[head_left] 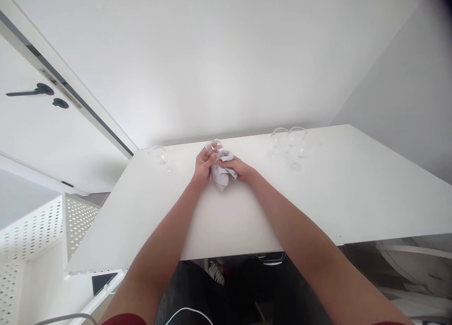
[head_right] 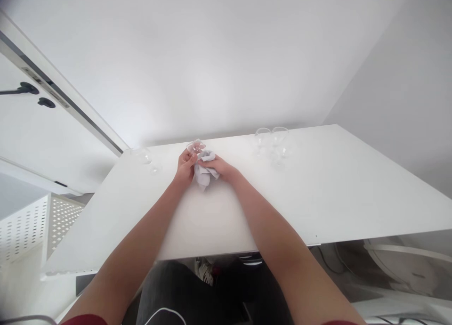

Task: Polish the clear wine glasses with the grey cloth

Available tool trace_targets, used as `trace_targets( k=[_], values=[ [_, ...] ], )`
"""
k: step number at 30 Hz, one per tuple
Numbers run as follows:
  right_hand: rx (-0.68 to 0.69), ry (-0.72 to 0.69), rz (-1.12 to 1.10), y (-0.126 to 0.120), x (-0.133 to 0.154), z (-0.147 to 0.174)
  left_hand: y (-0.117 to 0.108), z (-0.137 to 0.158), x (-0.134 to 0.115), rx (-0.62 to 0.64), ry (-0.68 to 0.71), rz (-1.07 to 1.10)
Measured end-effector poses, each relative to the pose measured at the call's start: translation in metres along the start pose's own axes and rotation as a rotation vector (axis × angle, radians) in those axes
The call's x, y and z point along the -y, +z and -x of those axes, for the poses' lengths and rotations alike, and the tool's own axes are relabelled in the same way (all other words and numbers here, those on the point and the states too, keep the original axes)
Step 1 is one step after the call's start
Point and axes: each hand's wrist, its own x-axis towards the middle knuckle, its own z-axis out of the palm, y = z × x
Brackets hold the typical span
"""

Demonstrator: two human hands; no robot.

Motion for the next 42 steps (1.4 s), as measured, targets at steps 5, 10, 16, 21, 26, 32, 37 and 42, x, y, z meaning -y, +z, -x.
trace_targets(
  k=[5,10,16,21,26,32,37,42],
  values=[
    [0.052,0.050,-0.078,0.000,0.002,0.003,-0.001,0.000,-0.003,-0.018,-0.038,0.022],
    [0.011,-0.012,-0.063,0.005,0.006,0.003,-0.001,-0.002,-0.001,-0.029,-0.007,0.010],
    [-0.076,0.087,-0.210,0.000,0.009,0.002,-0.003,-0.004,0.002,-0.045,-0.038,0.042],
    [-0.063,0.065,-0.201,-0.001,0.008,-0.002,-0.005,-0.005,0.005,-0.063,-0.033,0.054],
    [-0.059,-0.009,-0.081,-0.001,0.002,-0.005,-0.007,-0.007,0.006,-0.088,-0.028,0.060],
    [-0.016,-0.069,0.125,-0.002,-0.002,-0.007,-0.007,-0.005,0.003,-0.097,-0.021,0.017],
    [-0.075,-0.111,0.187,0.000,-0.002,-0.007,-0.005,-0.004,0.002,-0.101,0.018,0.019],
    [-0.233,-0.195,0.246,-0.001,-0.006,-0.012,-0.008,-0.007,0.006,-0.129,0.046,0.020]
  ],
)
